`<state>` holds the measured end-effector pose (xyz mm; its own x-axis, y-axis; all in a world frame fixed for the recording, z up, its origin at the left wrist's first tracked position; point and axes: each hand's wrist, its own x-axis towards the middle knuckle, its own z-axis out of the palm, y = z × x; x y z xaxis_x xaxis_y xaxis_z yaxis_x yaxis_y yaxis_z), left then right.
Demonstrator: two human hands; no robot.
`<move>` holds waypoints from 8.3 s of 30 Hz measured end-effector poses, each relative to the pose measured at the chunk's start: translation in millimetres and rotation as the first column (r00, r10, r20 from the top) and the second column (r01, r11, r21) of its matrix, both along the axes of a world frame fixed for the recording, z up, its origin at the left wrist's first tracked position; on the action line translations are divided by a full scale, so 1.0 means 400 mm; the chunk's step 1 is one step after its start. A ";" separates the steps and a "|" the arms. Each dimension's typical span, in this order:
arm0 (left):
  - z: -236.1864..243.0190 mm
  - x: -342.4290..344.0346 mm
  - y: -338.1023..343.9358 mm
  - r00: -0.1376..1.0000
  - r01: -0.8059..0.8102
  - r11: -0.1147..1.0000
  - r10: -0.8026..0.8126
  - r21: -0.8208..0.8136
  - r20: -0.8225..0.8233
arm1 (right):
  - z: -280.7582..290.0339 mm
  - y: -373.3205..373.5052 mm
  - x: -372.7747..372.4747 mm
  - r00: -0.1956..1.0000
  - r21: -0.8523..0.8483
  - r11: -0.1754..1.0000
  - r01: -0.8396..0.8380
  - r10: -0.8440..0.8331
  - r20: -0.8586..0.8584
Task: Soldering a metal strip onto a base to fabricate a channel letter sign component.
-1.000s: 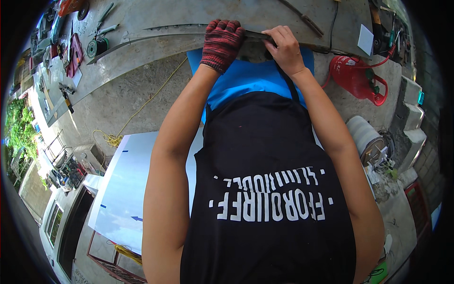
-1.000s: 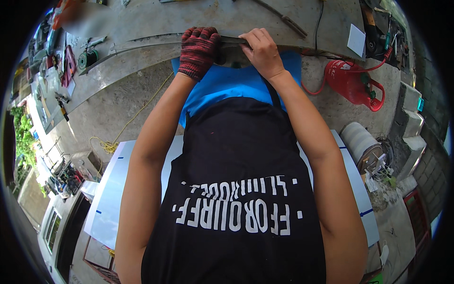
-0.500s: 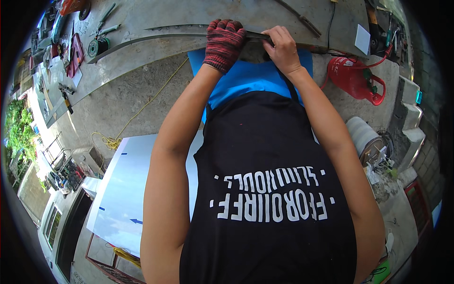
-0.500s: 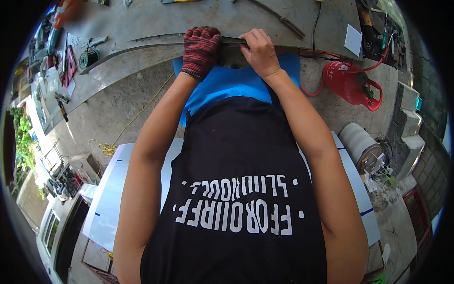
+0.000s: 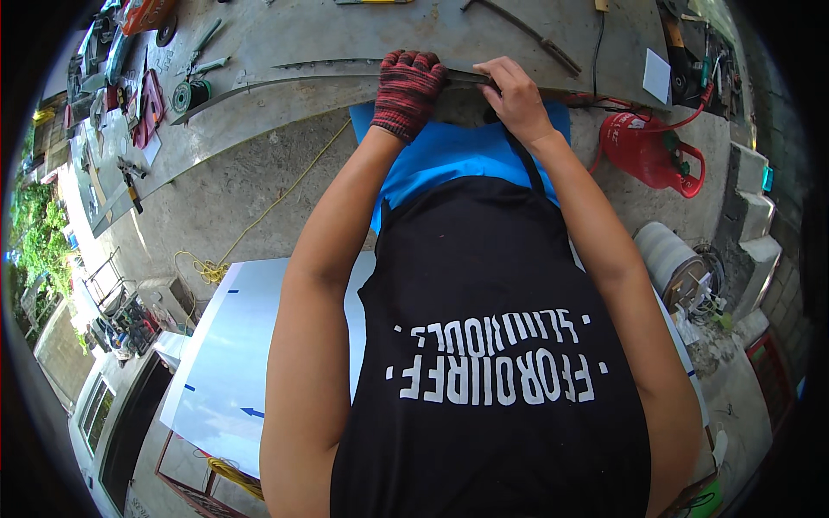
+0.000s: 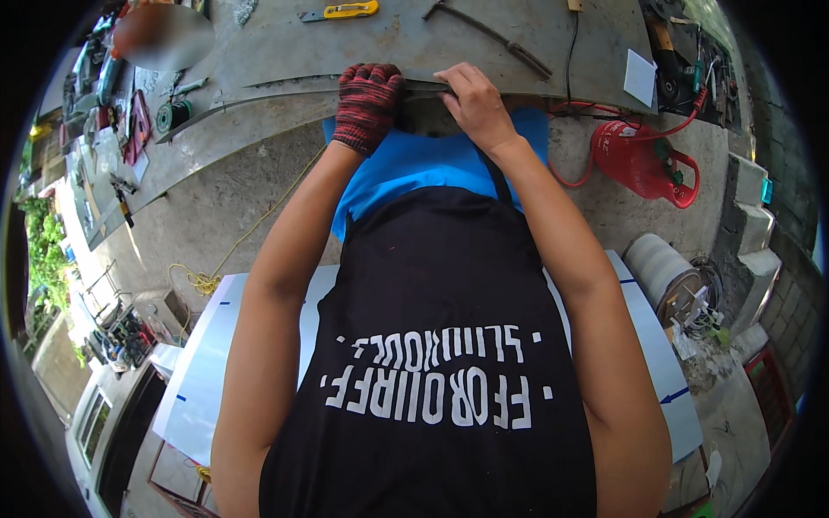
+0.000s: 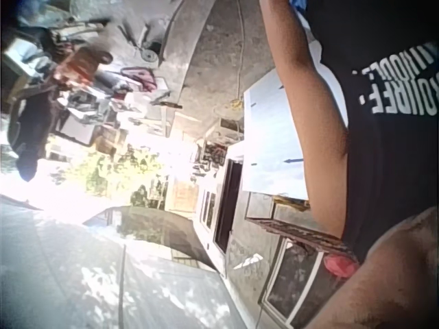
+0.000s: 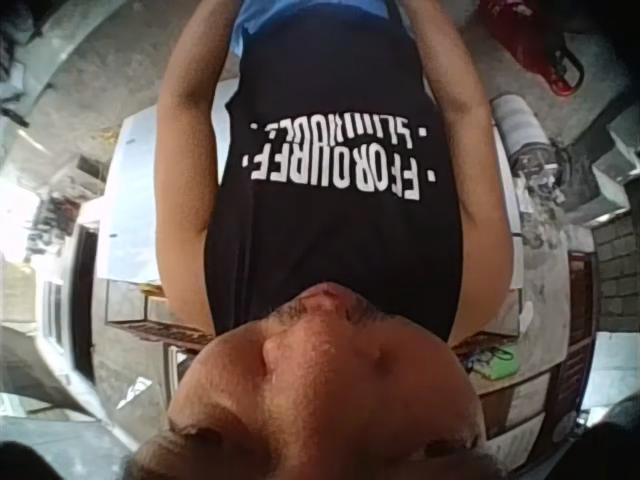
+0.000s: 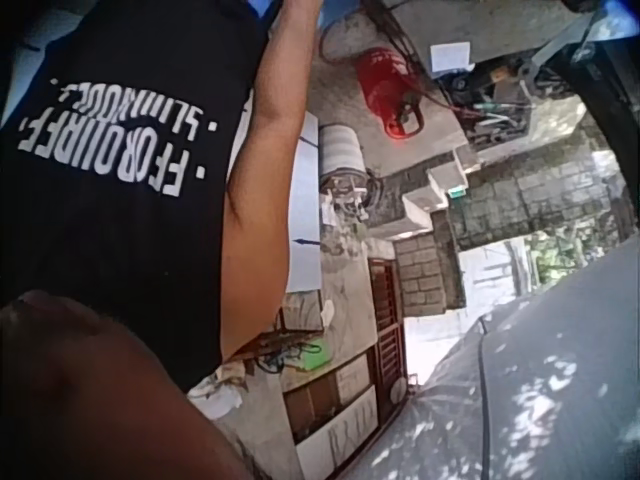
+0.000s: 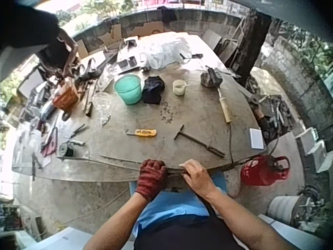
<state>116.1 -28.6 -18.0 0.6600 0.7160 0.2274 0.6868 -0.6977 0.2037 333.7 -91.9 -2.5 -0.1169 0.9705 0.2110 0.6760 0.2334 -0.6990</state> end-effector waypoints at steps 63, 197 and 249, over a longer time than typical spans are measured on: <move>0.006 0.004 0.007 0.996 0.004 1.000 -0.004 0.006 -0.086 | 0.000 -0.026 -0.017 0.983 -0.019 0.983 0.183 -0.183 0.027; -0.009 -0.005 -0.013 1.000 -0.002 0.999 0.001 -0.033 -0.028 | 0.076 0.674 -0.022 0.969 -0.327 0.933 0.148 -0.071 0.237; 0.014 0.007 0.005 1.000 0.012 0.997 -0.013 -0.083 -0.012 | 0.165 0.071 0.093 0.998 -0.034 0.999 0.025 -0.023 0.059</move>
